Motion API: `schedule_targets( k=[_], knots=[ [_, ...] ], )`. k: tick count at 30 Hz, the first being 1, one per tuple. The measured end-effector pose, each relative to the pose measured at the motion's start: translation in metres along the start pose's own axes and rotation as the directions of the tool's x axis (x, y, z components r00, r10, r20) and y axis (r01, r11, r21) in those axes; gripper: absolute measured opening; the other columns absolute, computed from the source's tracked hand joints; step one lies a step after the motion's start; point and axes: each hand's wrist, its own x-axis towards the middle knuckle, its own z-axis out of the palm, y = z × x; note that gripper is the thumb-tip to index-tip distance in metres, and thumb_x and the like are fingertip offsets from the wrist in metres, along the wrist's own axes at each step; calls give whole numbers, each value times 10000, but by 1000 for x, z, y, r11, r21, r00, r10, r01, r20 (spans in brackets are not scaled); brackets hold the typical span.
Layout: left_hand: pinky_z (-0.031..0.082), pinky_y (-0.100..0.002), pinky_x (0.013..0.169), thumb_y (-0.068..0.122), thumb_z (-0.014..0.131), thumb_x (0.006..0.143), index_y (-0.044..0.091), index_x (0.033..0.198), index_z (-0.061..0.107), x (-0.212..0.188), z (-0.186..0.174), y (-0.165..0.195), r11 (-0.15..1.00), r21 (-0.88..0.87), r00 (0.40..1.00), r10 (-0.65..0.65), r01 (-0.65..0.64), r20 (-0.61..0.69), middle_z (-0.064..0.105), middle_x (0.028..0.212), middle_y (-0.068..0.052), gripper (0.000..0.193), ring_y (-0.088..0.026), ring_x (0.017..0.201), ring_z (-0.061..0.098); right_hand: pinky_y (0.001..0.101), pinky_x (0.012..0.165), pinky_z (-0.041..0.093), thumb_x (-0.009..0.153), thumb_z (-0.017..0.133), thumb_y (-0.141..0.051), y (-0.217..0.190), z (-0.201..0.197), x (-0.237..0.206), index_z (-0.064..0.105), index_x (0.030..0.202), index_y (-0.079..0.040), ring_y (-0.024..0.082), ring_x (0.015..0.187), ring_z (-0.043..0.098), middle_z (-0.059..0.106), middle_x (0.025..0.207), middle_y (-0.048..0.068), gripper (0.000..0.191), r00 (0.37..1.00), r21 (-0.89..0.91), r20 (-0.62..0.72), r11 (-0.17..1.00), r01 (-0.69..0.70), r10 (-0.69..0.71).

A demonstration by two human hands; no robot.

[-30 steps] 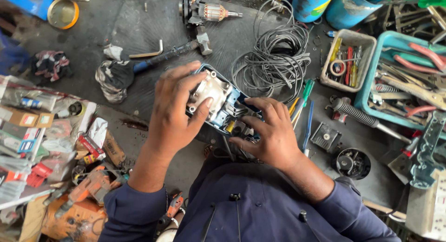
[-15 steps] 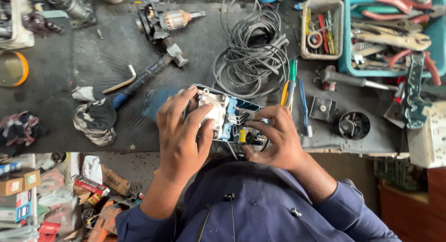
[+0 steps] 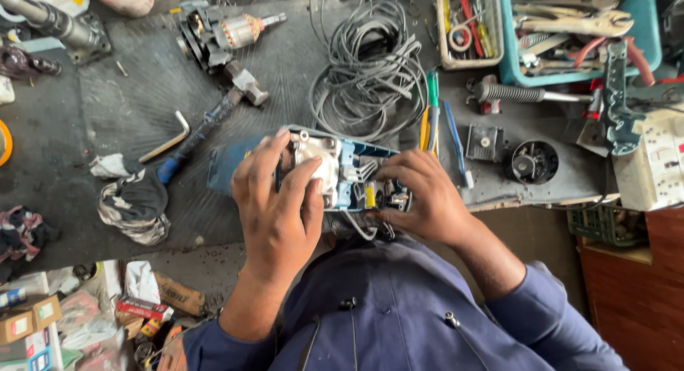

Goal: The person cleans hands and then uses pliers and a screwdriver to adjust internal components of a blue electrical device. They then handle a motor rotor, applying grease from a container and wiping it with a cloth.

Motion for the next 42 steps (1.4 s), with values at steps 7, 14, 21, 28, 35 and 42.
schedule_targets(
  k=[7, 14, 21, 28, 35, 42],
  knots=[
    [376, -519, 1176, 170, 647, 1038, 109, 1251, 674, -1, -1, -1, 1000, 16, 1000, 7, -7, -3, 491, 1503, -150, 223, -371, 1378, 484, 396, 983, 474, 691, 935, -249, 8, 0, 4, 657, 1159, -43, 298, 1116, 602, 632, 1172, 112, 582, 999, 225, 24, 974, 27, -33],
    [382, -513, 1179, 164, 644, 1040, 101, 1243, 683, -2, 3, 6, 1000, 27, 1000, -9, 10, -18, 490, 1510, -150, 216, -375, 1376, 490, 403, 933, 513, 692, 939, -300, -11, -5, -2, 617, 1130, -49, 309, 1058, 635, 648, 1108, 114, 599, 1000, 189, -25, 982, 9, -4],
    [379, -517, 1176, 147, 655, 1025, 89, 1234, 684, 0, 6, 12, 999, 48, 1000, -17, 18, -17, 499, 1505, -155, 219, -375, 1374, 493, 429, 748, 546, 755, 861, -291, -14, -38, -15, 575, 1175, -35, 360, 921, 698, 704, 1020, 151, 569, 959, -1, 173, 974, -228, 225],
    [398, -507, 1174, 102, 680, 989, 107, 1242, 677, 0, 7, 20, 998, 50, 999, -45, 46, -25, 500, 1509, -149, 252, -379, 1368, 493, 422, 761, 549, 824, 799, -269, 12, -55, -20, 546, 1175, -43, 338, 929, 697, 683, 1039, 137, 488, 961, 84, 245, 985, -151, 127],
    [410, -486, 1173, 71, 669, 981, 106, 1209, 682, 11, 10, 37, 993, 54, 994, -107, 107, -17, 512, 1496, -146, 231, -370, 1343, 501, 420, 781, 519, 836, 837, -361, 32, -67, 10, 691, 932, -99, 294, 919, 672, 669, 942, 72, 315, 972, 7, 234, 1000, -27, 25],
    [306, -643, 1146, 229, 781, 880, 158, 1111, 737, 30, 18, 86, 933, 358, 992, -83, 45, 92, 536, 1423, -98, 246, -348, 1320, 501, 437, 900, 458, 747, 872, -340, 41, -59, 30, 770, 969, -131, 289, 1097, 586, 646, 1140, 58, 321, 977, -104, 95, 975, 199, -189]
  ],
)
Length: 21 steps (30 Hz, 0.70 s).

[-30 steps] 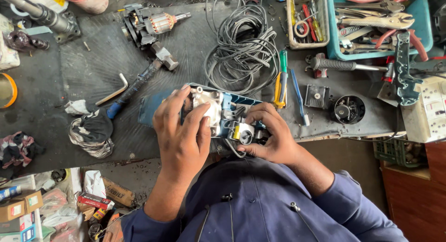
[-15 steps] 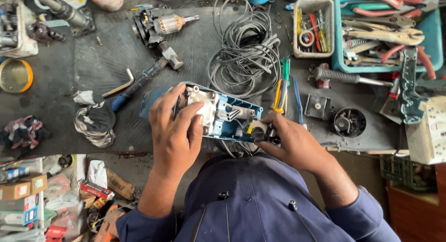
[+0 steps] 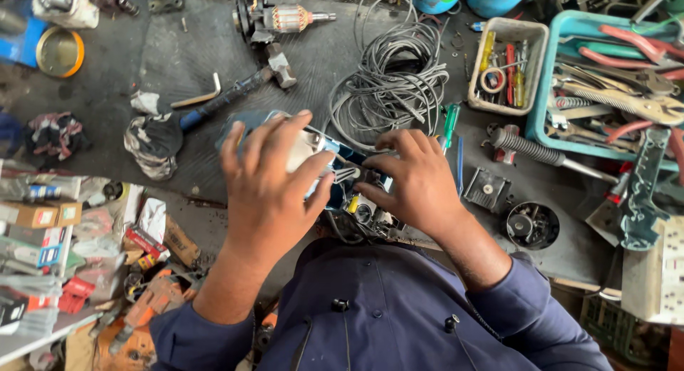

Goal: The person cleans hands and then uses pliers and a screwdriver to adjust internal components of a blue electrical device. They then handle a motor rotor, applying grease from a container and wiping it with a cloth.

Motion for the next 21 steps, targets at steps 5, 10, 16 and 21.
schedule_targets(
  k=[5, 10, 16, 21],
  knots=[
    [255, -702, 1129, 311, 821, 749, 162, 1055, 771, 6, 0, 18, 991, 117, 988, 48, -66, 147, 568, 1428, -93, 344, -384, 1364, 484, 446, 916, 454, 682, 869, -344, 14, -2, 7, 787, 902, -123, 297, 1145, 580, 660, 1215, 69, 322, 985, -56, 41, 984, 171, -169],
    [192, -731, 1163, 236, 834, 778, 158, 931, 739, 6, 16, 30, 988, 151, 994, 28, -44, 105, 619, 1347, -42, 196, -287, 1356, 514, 450, 930, 466, 670, 869, -332, 23, 2, 7, 766, 817, -99, 283, 1138, 586, 667, 1189, 54, 294, 976, -8, 92, 980, 199, -198],
    [182, -629, 1209, 201, 843, 775, 122, 946, 709, 3, 25, 35, 995, 93, 997, 29, -35, 68, 636, 1295, -16, 231, -249, 1356, 531, 441, 906, 483, 673, 853, -292, 24, 2, -2, 739, 812, -82, 289, 1094, 592, 649, 1141, 70, 277, 976, -23, 11, 976, 219, -218],
    [217, -570, 1196, 188, 847, 759, 121, 946, 704, 3, 23, 39, 989, 138, 997, 35, -45, 74, 634, 1289, -22, 244, -232, 1353, 531, 423, 820, 523, 682, 850, -284, 26, -1, -4, 693, 772, -63, 273, 975, 637, 628, 1049, 62, 286, 973, -18, 22, 973, 230, -230]
  ],
)
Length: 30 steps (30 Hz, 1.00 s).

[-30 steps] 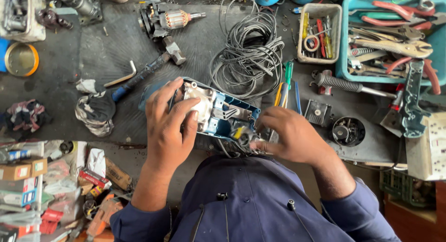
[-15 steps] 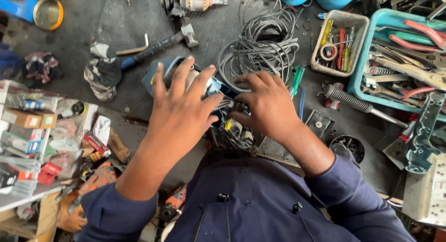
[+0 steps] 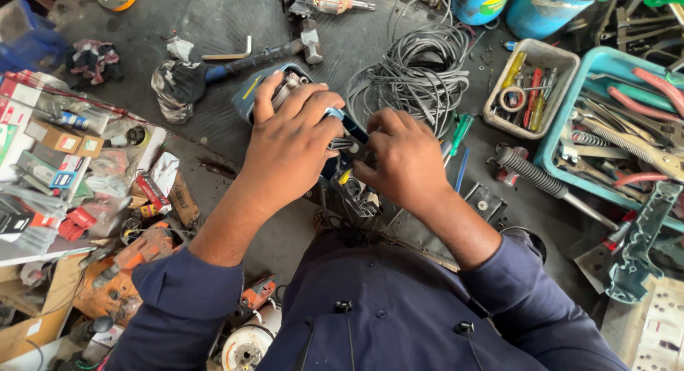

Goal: The person cleans hands and then uses pliers and a screwdriver to adjust internal components of a blue electrical device. They then handle a motor rotor, applying grease from a container and wiping it with a cloth.

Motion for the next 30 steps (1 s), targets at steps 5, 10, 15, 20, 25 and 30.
schedule_targets(
  k=[5, 10, 15, 20, 25, 30],
  knots=[
    [223, -554, 1193, 204, 842, 768, 133, 945, 711, 0, 0, -1, 1000, -11, 1000, -2, 2, 10, 634, 1289, -12, 231, -233, 1355, 529, 433, 681, 545, 736, 859, -305, 5, -8, 2, 724, 832, -90, 299, 796, 666, 628, 992, 63, 271, 987, 48, 137, 994, -93, 86],
    [218, -550, 1203, 201, 822, 794, 127, 955, 714, -3, 5, -2, 1000, -2, 1000, 3, -3, -11, 634, 1301, -10, 207, -229, 1356, 529, 430, 640, 550, 702, 868, -324, 5, -12, 3, 725, 896, -74, 309, 780, 671, 624, 991, 87, 347, 986, 27, 161, 999, -47, 42],
    [188, -567, 1224, 180, 806, 852, 123, 964, 707, -5, 8, -2, 998, 50, 998, 41, -39, -46, 633, 1294, 8, 160, -200, 1346, 537, 415, 684, 560, 755, 844, -300, -3, -11, -6, 692, 861, -54, 285, 825, 683, 626, 1016, 70, 308, 1000, 1, 18, 1000, 5, -5],
    [179, -577, 1213, 168, 807, 830, 122, 943, 695, -5, 5, -2, 999, -12, 999, 43, -43, -16, 633, 1288, 3, 166, -207, 1320, 550, 429, 665, 556, 706, 830, -299, 0, -21, -22, 665, 783, -35, 301, 815, 684, 628, 980, 78, 320, 993, -75, 88, 994, -74, 81],
    [204, -549, 1222, 166, 816, 821, 149, 958, 695, -4, 2, 1, 999, -41, 1000, 9, -9, -1, 645, 1319, 20, 184, -208, 1337, 556, 424, 678, 557, 737, 828, -212, 6, -30, -58, 701, 946, -32, 308, 794, 697, 679, 977, 109, 304, 948, 91, 174, 954, -286, 268],
    [154, -589, 1204, 206, 840, 844, 136, 1097, 716, -12, 5, 5, 996, -79, 992, 28, -38, -123, 642, 1304, -10, 291, -233, 1290, 571, 322, 795, 618, 775, 842, -71, 10, -19, -105, 659, 1063, -18, 194, 929, 774, 762, 974, 78, 345, 855, 437, 196, 738, -514, 480]
  ],
)
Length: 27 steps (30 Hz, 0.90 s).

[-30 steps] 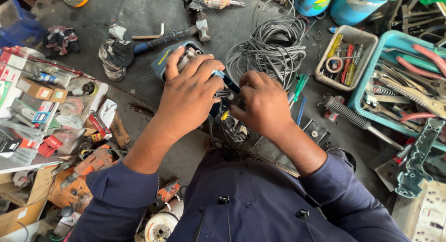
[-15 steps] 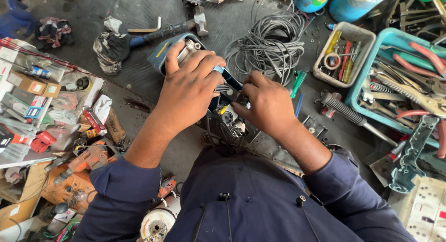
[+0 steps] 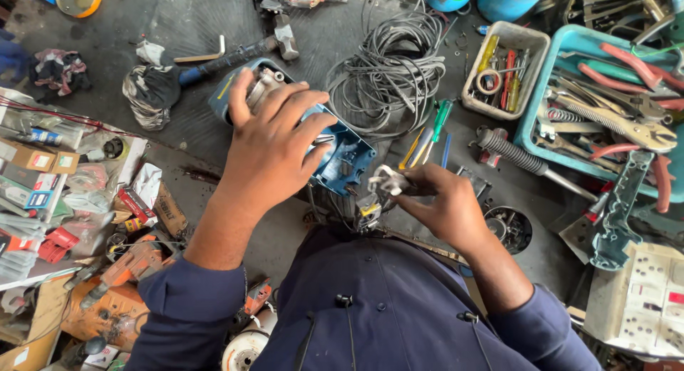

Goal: The person cleans hands and then uses pliers and a screwdriver to adjust internal components of a blue electrical device. They then handle a motor rotor, applying grease from a container and wiping it with a cloth.

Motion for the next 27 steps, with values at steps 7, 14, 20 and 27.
schedule_targets(
  k=[7, 14, 20, 27],
  knots=[
    [544, -387, 1081, 270, 847, 915, 77, 1291, 602, -42, 30, 54, 720, -694, 996, -49, -20, -80, 648, 1322, -74, 488, -280, 1231, 656, 402, 948, 612, 863, 753, 77, 45, 13, -43, 543, 1163, -16, 271, 1123, 741, 706, 1105, 114, 378, 998, 758, 53, 649, -63, 35],
    [474, -413, 1075, 395, 824, 854, 45, 1439, 516, -97, 53, 60, 469, -832, 945, -19, 297, 327, 644, 1328, -132, 748, -333, 1255, 619, 457, 927, 593, 904, 774, -80, 50, 43, -63, 584, 1242, -4, 299, 1079, 706, 690, 1158, 160, 395, 988, 920, 100, 368, -136, 116],
    [614, -341, 869, 450, 764, 921, 168, 1209, 705, -156, 72, 22, 668, -500, 829, -373, 551, 416, 774, 1138, -22, 408, -210, 1027, 778, 458, 845, 581, 981, 562, -328, 23, 85, -66, 562, 1212, -91, 236, 877, 641, 577, 1000, 72, 331, 938, 998, 17, 58, -39, 346],
    [585, -411, 657, 527, 780, 778, 9, 1209, 671, -174, 85, -24, 927, -148, 916, -296, 344, 269, 713, 1041, -178, 683, -334, 863, 721, 305, 622, 420, 1094, 410, -355, 7, 132, -74, 542, 1147, -74, 153, 685, 468, 532, 956, 79, 315, 855, 966, -24, -209, 154, 518]
  ],
)
